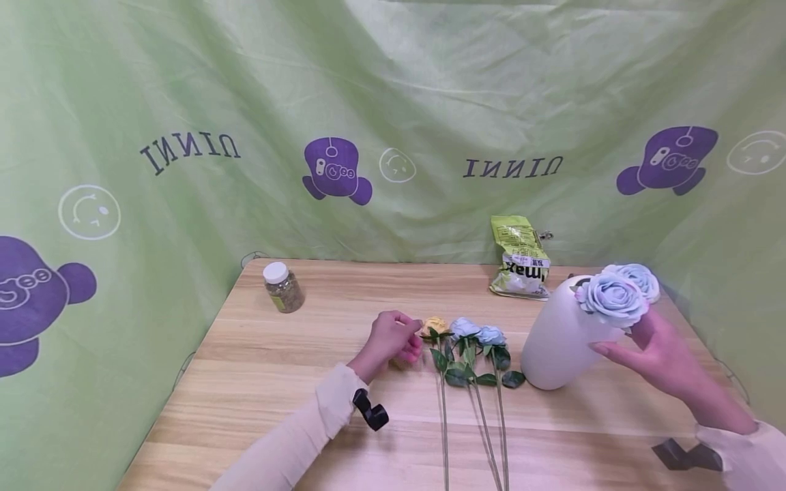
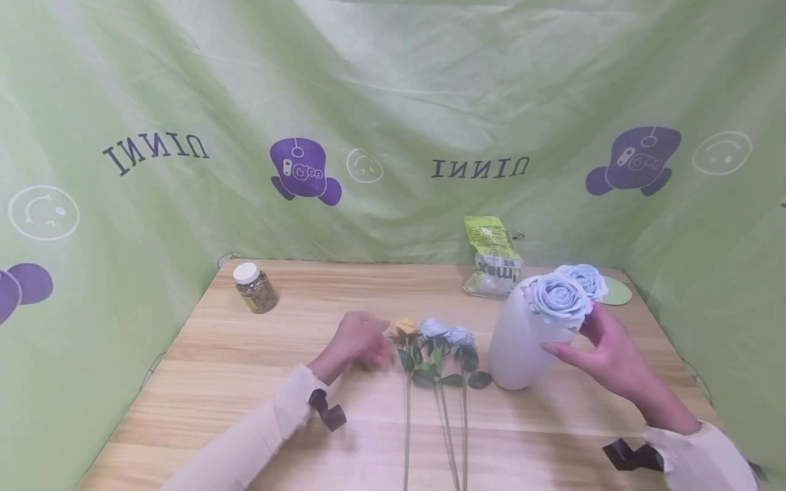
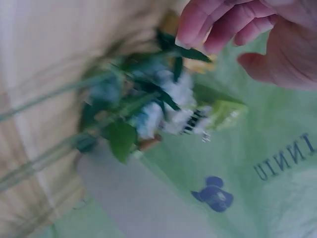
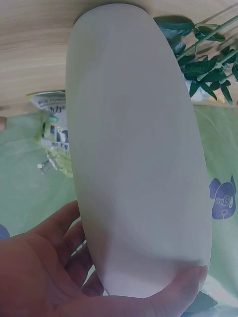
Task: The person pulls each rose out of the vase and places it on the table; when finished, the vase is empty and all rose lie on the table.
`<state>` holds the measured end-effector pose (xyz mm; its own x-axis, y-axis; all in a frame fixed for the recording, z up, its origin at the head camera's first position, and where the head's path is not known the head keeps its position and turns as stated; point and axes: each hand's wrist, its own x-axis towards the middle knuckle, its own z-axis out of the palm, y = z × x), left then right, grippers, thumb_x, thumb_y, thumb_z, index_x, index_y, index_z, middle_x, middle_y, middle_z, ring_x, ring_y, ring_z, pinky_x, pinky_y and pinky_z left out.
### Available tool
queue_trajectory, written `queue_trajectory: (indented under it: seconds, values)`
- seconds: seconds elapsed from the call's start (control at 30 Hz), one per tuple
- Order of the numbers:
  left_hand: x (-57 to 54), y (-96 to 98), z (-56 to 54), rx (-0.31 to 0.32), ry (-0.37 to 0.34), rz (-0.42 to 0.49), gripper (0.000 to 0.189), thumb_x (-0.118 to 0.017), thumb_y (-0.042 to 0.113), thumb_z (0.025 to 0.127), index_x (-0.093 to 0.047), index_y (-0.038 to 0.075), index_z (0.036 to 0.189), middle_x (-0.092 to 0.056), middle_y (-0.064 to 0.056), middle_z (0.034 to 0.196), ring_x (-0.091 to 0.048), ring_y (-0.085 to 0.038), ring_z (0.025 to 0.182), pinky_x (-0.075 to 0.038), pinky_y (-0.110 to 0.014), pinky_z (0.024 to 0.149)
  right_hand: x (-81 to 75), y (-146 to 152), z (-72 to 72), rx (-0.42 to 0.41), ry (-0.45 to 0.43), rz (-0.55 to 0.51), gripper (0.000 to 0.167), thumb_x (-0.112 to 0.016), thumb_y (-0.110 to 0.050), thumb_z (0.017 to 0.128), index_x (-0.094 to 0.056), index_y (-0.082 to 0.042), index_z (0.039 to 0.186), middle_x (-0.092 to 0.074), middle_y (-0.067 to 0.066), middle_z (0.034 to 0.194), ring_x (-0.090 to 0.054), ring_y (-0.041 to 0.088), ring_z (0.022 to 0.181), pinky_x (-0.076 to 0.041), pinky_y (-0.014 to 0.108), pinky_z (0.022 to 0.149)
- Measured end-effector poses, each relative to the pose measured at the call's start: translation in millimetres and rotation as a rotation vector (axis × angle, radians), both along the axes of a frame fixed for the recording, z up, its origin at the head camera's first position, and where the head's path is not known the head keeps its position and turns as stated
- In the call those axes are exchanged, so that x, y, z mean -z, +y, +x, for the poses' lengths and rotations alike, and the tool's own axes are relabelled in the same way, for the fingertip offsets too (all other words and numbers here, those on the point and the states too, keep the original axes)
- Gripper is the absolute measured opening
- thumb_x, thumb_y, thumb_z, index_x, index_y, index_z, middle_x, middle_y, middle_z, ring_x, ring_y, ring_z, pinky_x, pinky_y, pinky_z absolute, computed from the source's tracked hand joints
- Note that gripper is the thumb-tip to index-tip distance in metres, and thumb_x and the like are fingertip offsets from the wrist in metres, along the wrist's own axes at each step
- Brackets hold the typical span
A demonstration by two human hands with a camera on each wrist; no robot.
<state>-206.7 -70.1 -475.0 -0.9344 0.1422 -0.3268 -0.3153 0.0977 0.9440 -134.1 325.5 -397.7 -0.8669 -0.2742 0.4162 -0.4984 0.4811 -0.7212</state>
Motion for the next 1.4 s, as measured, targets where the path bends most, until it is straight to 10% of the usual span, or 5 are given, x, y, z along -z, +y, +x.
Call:
queue_trajectory:
  seconds: [0.43,0.77,1.0,1.4]
  values:
    - [-79.9,50.8,5.0,0.086,0.327,-0.042,0.009,-0.074,0.007,0.088,-0.067,0.002,0.091,-0.073,-0.016,0.079,-0.070,-0.018,0.060,-0.065,-0.032,0.058,-1.9,-0.2,1.1,0.006,0.003,0.009,0.094,-0.074,0.019,0.072,-0.035,-0.007,0.153,-0.049,-0.028,0.139,-0.046,-0.018,0.124,-0.040,-0.004,0.096]
    - [-126.8,105.7,31.1,0.282,0.867,-0.232,0.010,-0.073,0.011,0.091,-0.065,0.006,0.094,-0.070,-0.001,0.084,-0.059,0.005,0.072,-0.056,-0.006,0.068,-1.6,0.2,1.5,0.012,-0.007,0.011,0.093,-0.074,0.018,0.073,-0.034,-0.008,0.153,-0.048,-0.029,0.139,-0.046,-0.019,0.123,-0.040,-0.004,0.095]
    - [-138.7,128.8,26.2,0.410,1.196,-0.426,0.049,-0.084,0.032,0.081,-0.064,0.010,0.120,-0.071,0.001,0.114,-0.063,-0.005,0.110,-0.042,-0.005,0.102,-0.7,0.7,0.9,0.001,0.008,0.013,0.094,-0.073,0.019,0.074,-0.032,-0.007,0.155,-0.047,-0.029,0.140,-0.047,-0.019,0.123,-0.041,-0.004,0.095]
    - [-145.9,158.9,27.6,0.514,1.231,-0.654,0.067,-0.081,0.046,0.081,-0.058,0.016,0.137,-0.064,0.006,0.131,-0.050,-0.006,0.129,-0.026,-0.013,0.119,-2.1,-0.7,1.1,-0.027,0.026,0.008,0.094,-0.069,0.021,0.075,-0.028,-0.003,0.156,-0.044,-0.025,0.145,-0.046,-0.016,0.127,-0.044,-0.001,0.096]
